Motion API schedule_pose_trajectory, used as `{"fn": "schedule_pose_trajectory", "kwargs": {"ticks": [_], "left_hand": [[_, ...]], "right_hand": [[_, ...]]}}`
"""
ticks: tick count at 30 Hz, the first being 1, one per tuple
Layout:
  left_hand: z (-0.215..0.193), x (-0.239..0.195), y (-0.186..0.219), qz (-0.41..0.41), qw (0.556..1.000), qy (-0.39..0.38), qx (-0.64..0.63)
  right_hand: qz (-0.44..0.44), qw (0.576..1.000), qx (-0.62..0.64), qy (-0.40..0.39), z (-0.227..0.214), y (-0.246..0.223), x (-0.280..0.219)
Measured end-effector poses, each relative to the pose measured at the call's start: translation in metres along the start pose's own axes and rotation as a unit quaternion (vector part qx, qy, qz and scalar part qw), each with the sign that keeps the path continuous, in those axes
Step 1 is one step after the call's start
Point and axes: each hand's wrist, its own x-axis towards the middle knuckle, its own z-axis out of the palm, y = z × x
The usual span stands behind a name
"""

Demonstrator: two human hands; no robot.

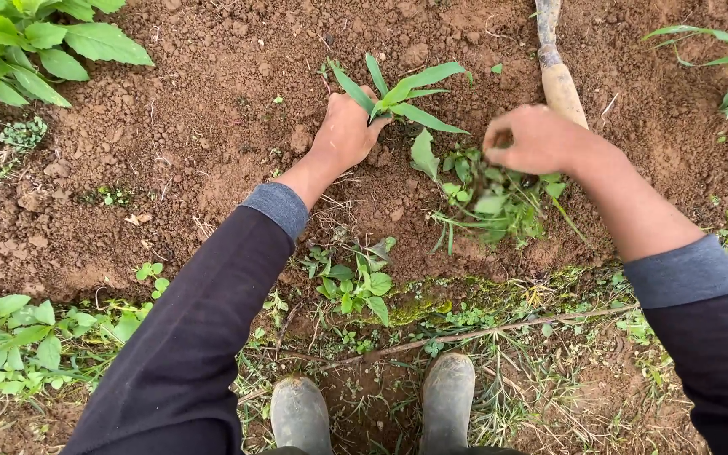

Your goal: Hand-weeding around a young plant in a field, using a sickle to loosen soil and clearing away pulled weeds.

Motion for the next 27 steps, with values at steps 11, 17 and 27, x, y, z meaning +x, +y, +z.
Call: {"fn": "schedule_pose_trajectory", "kwargs": {"ticks": [11, 17, 27], "left_hand": [[-0.003, 0.001, 0.010, -0.005, 1.000, 0.002, 0.006], [0.013, 0.004, -0.014, 0.055, 0.993, 0.003, 0.107], [0.001, -0.004, -0.001, 0.149, 0.987, 0.023, 0.061]], "right_hand": [[-0.132, 0.976, -0.156, 0.077, 0.030, 0.001, 0.024], [-0.008, 0.982, -0.030, -0.184, -0.008, -0.039, -0.015], [-0.206, 0.956, 0.079, 0.194, 0.030, -0.036, 0.073]]}}
